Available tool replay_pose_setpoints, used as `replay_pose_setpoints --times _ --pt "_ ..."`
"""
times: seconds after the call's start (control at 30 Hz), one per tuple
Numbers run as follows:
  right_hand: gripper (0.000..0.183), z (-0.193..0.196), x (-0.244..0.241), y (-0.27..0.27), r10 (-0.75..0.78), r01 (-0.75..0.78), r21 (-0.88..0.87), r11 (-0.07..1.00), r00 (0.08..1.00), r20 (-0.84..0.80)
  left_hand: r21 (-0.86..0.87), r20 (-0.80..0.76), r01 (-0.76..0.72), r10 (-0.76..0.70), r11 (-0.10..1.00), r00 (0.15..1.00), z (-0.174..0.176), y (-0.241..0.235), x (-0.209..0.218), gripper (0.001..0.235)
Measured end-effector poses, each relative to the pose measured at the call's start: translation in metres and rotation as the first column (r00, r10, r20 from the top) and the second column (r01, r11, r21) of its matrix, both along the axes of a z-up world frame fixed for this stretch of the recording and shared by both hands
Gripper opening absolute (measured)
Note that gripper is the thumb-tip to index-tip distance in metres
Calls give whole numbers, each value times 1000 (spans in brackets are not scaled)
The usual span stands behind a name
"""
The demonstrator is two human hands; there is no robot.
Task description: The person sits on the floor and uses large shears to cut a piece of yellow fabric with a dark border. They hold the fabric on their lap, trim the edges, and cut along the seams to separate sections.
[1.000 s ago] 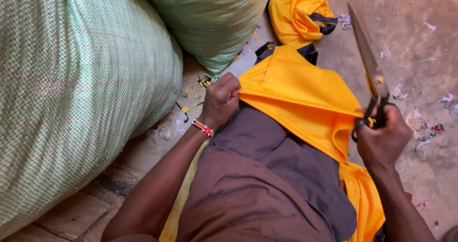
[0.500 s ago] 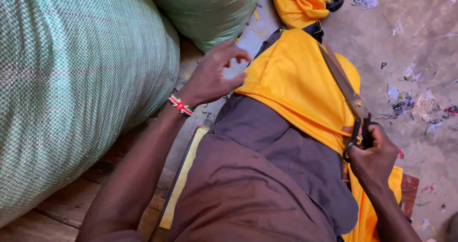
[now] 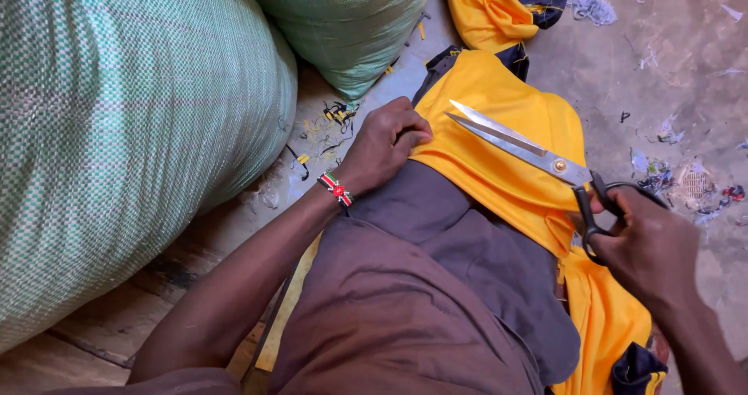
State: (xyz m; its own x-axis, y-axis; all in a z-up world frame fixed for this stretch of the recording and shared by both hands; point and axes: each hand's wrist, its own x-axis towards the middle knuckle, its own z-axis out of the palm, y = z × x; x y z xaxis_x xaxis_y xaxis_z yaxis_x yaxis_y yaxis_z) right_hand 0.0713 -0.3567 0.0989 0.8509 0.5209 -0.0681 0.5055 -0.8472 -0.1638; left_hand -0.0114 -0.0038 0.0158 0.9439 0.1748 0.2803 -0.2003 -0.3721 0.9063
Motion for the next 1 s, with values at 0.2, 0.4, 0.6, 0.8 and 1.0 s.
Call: replay_pose_setpoints --times 0.2,0.4,0.6,0.8,1.0 --pt "33 41 18 10 -12 -2 -317 948 999 -43 88 -24 122 -121 989 992 3 4 -6 11" --pt "48 54 28 16 22 -56 -338 939 994 -105 131 -14 61 -60 989 998 12 -4 -6 7" --pt "51 68 23 35 12 -51 -517 855 997 -77 89 78 -66 59 994 995 8 -8 -18 10" --pt "50 72 27 31 114 -132 -513 848 991 -67 161 181 -136 106 978 978 11 -16 -29 12" --pt "48 71 23 29 255 -192 -564 803 966 33 279 238 -169 103 945 966 5 -21 -28 17"
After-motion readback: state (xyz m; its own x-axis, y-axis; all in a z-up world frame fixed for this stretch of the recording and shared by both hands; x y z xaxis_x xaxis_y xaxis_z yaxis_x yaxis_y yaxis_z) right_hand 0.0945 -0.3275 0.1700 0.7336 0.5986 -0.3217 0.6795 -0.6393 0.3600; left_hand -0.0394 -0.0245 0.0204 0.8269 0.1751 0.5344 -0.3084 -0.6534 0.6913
